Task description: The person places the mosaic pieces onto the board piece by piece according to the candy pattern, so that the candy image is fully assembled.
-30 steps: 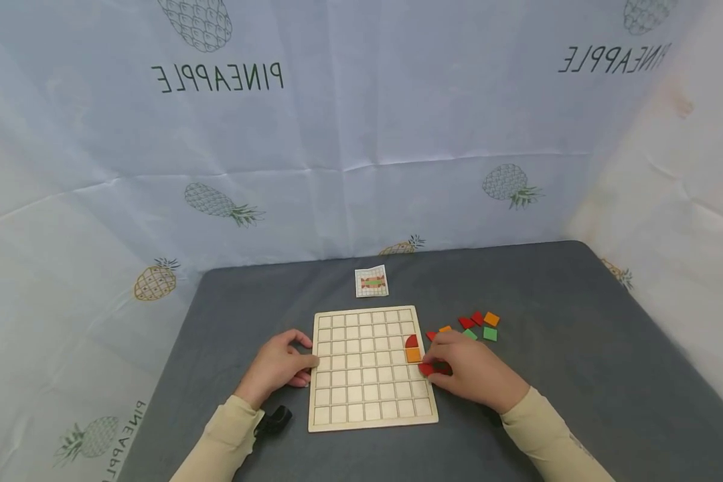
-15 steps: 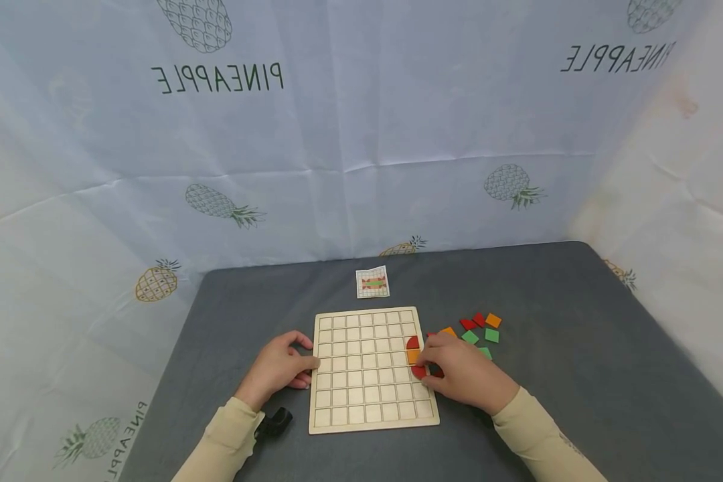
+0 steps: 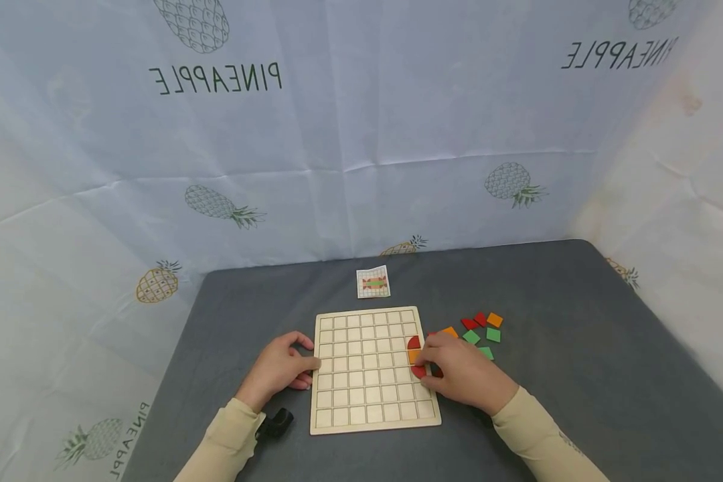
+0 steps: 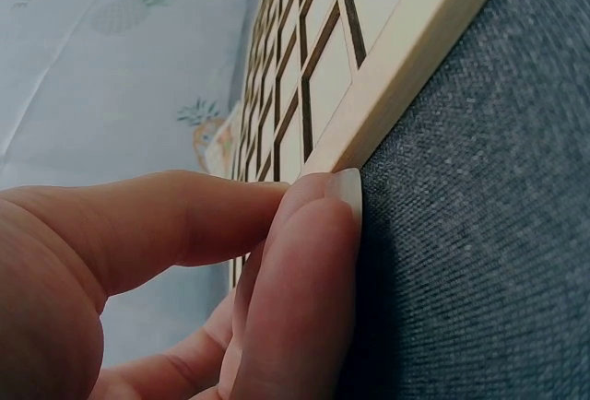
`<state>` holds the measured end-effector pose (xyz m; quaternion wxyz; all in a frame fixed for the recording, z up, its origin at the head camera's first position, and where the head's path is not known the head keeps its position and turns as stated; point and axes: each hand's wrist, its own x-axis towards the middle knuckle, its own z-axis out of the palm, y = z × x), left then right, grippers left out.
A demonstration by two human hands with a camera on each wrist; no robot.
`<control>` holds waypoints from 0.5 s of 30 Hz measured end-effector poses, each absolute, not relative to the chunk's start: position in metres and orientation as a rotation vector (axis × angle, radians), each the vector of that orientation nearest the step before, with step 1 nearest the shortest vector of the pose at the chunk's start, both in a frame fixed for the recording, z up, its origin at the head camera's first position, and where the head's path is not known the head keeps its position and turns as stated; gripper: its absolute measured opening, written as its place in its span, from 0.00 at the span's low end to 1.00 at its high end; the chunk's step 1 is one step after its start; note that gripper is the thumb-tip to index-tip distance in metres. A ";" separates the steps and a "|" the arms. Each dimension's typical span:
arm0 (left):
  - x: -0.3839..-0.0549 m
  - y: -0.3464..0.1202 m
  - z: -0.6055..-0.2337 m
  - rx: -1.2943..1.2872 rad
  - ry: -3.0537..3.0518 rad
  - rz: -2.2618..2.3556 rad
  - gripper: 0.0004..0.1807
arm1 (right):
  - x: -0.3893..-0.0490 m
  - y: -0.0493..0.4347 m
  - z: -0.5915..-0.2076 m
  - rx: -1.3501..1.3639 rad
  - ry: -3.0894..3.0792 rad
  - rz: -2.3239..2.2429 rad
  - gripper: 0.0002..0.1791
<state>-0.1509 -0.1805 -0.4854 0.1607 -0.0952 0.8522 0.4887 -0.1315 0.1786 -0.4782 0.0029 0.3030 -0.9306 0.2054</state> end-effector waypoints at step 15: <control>-0.152 -0.181 -0.487 -0.273 2.420 1.407 0.19 | -0.134 0.179 -0.475 0.926 -2.917 0.608 0.09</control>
